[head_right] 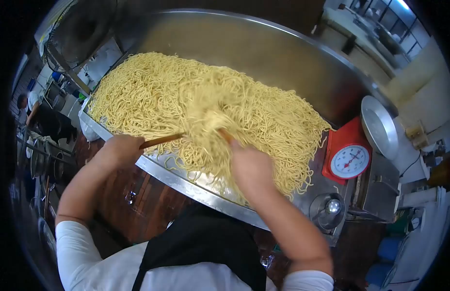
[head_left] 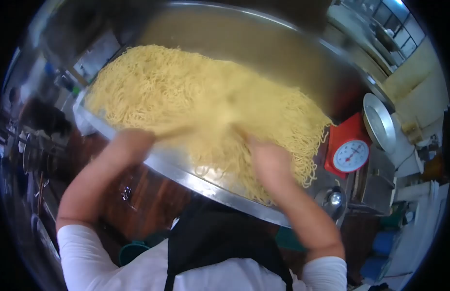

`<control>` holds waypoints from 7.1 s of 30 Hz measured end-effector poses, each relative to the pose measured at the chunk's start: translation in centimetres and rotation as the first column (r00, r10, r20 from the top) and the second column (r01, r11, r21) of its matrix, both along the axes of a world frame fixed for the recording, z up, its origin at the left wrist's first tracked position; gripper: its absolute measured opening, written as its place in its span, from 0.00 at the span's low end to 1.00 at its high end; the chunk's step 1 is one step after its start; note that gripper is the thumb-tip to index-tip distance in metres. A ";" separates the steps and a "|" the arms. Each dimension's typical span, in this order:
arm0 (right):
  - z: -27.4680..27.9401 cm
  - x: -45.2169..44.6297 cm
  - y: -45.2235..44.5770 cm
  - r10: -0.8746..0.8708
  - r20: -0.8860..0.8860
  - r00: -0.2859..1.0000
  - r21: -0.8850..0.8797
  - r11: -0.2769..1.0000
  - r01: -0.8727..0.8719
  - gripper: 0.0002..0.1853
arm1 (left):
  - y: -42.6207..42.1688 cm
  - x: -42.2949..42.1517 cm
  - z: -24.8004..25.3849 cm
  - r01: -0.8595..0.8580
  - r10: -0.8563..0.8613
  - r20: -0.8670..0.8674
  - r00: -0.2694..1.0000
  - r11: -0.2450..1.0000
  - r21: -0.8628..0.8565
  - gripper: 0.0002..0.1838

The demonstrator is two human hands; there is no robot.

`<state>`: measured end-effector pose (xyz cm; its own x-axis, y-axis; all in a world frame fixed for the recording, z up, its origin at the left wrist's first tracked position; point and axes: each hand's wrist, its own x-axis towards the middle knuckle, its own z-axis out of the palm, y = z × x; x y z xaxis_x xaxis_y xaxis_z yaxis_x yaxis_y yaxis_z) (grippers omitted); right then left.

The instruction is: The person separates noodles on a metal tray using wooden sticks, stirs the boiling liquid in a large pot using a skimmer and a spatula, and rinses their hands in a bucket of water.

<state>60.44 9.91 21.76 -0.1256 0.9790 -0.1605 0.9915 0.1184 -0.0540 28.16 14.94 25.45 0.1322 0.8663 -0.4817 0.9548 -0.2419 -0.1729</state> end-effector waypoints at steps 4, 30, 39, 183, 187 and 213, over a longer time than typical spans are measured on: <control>-4.2 -0.5 0.1 -0.090 -0.224 0.970 -0.102 0.992 0.069 0.19 | -3.1 -2.3 7.2 -0.122 0.107 -0.096 0.990 0.977 -0.176 0.16; 9.7 27.7 2.1 -0.462 -0.299 0.835 -0.250 0.882 0.399 0.14 | 4.8 -3.6 7.7 -0.073 0.114 0.300 0.947 0.987 -0.145 0.14; -1.8 6.0 13.7 -0.108 -0.154 0.982 0.115 0.985 0.127 0.14 | 9.0 15.4 -6.9 0.200 -0.139 0.443 0.886 0.975 -0.094 0.18; 0.0 6.0 -9.7 -0.243 -0.579 0.778 -0.245 0.962 0.118 0.18 | -7.9 -13.9 8.5 -0.243 0.226 0.186 0.956 0.967 0.071 0.17; 9.7 16.8 -19.5 -0.466 -0.620 0.631 -0.348 0.884 0.312 0.19 | -9.8 -11.5 10.4 -0.390 0.354 0.477 0.804 0.920 -0.027 0.13; -10.8 13.0 -12.3 -0.270 -0.599 0.754 -0.006 0.943 0.333 0.30 | -18.3 -2.7 -16.5 -0.426 0.299 0.773 0.559 0.904 -0.042 0.35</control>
<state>73.47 -2.43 10.95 0.1408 0.9883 -0.0593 0.7566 -0.1460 -0.6374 25.43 -3.34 8.95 0.0478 0.9699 -0.2386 0.7596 0.1198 0.6392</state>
